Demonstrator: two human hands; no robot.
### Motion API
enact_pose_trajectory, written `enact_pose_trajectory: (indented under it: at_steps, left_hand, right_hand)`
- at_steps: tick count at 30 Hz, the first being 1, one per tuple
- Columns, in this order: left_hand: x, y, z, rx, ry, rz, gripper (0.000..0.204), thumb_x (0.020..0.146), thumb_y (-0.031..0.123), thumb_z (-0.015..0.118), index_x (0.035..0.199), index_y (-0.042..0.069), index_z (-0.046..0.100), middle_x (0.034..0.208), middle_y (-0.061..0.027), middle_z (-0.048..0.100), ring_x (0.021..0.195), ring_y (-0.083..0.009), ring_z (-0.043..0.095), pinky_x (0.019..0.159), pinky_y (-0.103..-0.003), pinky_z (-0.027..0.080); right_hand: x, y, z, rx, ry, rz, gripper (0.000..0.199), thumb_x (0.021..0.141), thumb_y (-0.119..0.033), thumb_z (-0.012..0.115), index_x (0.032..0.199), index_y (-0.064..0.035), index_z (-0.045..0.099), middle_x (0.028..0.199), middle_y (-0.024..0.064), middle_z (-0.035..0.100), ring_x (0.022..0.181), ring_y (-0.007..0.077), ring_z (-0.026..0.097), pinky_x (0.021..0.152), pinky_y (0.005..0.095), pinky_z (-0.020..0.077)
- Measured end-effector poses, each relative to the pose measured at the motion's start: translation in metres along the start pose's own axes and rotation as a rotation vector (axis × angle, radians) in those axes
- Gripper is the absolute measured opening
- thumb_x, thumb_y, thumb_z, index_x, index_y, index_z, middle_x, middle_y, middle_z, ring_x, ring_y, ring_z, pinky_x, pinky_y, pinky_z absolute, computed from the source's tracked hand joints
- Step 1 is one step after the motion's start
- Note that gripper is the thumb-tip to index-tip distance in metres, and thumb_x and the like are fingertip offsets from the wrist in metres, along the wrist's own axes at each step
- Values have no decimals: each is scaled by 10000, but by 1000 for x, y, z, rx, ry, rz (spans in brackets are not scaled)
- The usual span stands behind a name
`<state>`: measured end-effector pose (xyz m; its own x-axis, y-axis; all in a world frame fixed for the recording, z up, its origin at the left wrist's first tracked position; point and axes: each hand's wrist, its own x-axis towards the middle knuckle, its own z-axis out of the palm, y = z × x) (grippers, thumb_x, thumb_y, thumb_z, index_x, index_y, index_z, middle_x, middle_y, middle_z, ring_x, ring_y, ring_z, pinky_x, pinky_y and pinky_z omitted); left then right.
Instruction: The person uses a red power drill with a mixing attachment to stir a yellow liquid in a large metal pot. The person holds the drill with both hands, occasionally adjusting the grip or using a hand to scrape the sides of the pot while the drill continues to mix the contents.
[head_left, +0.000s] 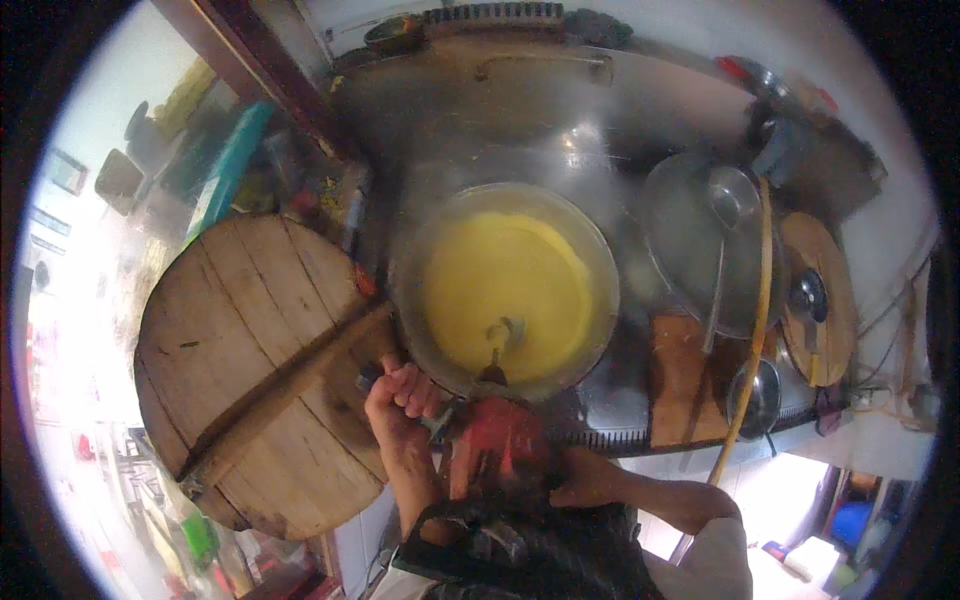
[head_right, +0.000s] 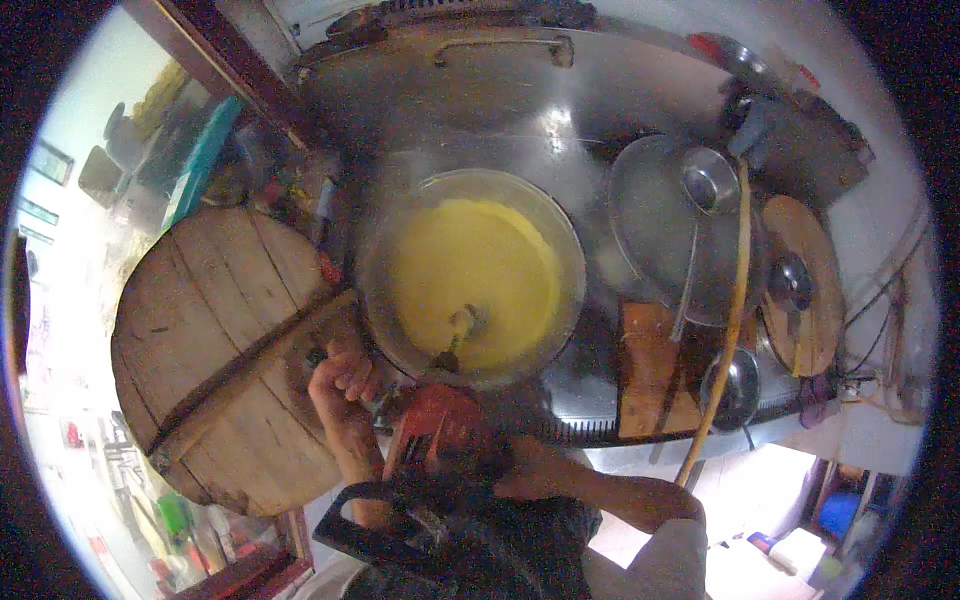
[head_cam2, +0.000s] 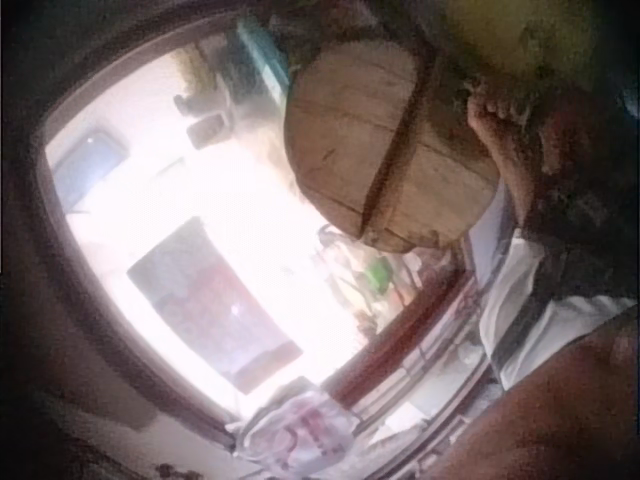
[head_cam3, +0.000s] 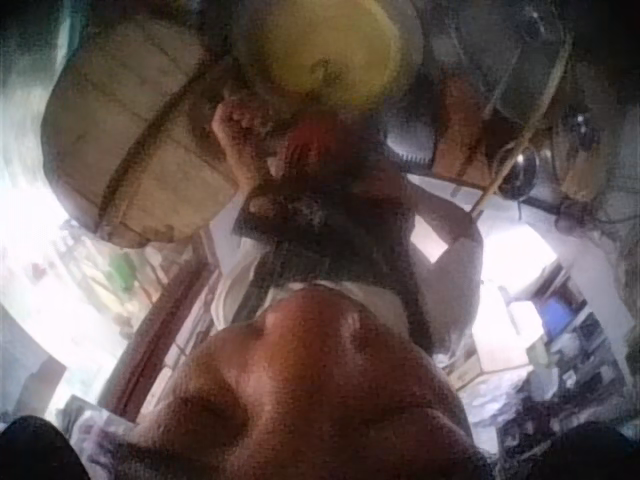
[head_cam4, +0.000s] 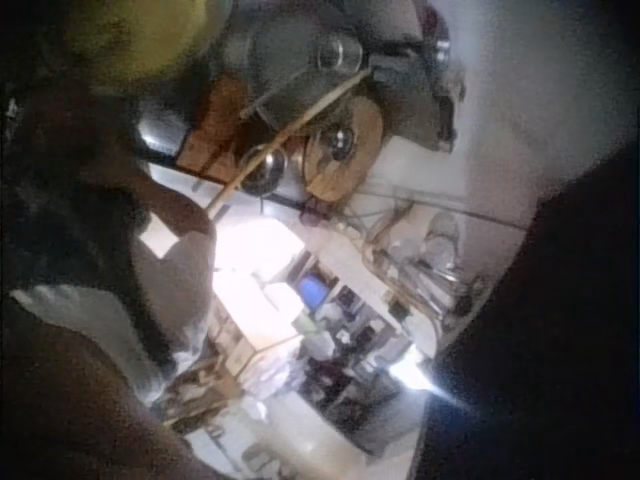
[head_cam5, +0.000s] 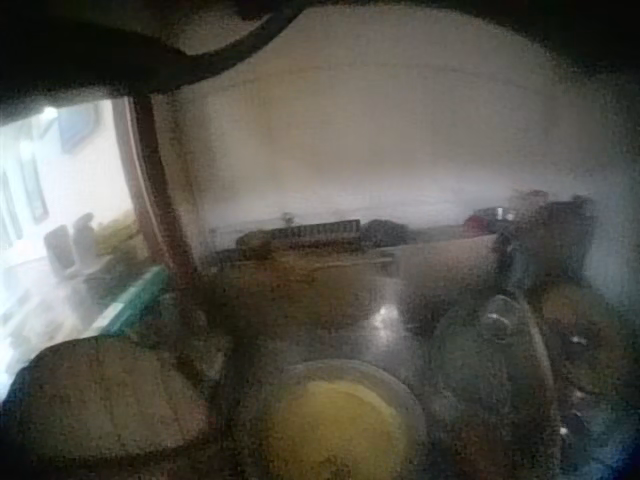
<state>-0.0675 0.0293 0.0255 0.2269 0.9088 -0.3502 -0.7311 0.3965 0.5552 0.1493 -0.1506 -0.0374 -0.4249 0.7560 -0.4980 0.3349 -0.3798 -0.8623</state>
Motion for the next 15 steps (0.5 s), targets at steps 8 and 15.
enact_pose_trajectory:
  at_steps: [8, 15]
  left_hand:
    - [35, -6, 9, 105, 64, 72, 107, 697, 84, 486, 738, 144, 407, 521, 25, 305, 384, -108, 276, 363, -282, 259]
    - [77, -17, 28, 93, 33, 58, 134, 664, 39, 462, 728, 130, 387, 518, 13, 304, 388, -124, 287, 365, -291, 247]
  right_hand:
    - [52, -9, -29, -201, 235, -245, 558, 684, -281, 677, 1136, -17, 484, 1032, 148, 582, 986, 261, 544, 895, 413, 405]
    - [104, 49, -43, -48, 363, -306, 641, 679, -321, 683, 1199, -29, 450, 1165, 175, 531, 1084, 344, 504, 946, 443, 376]
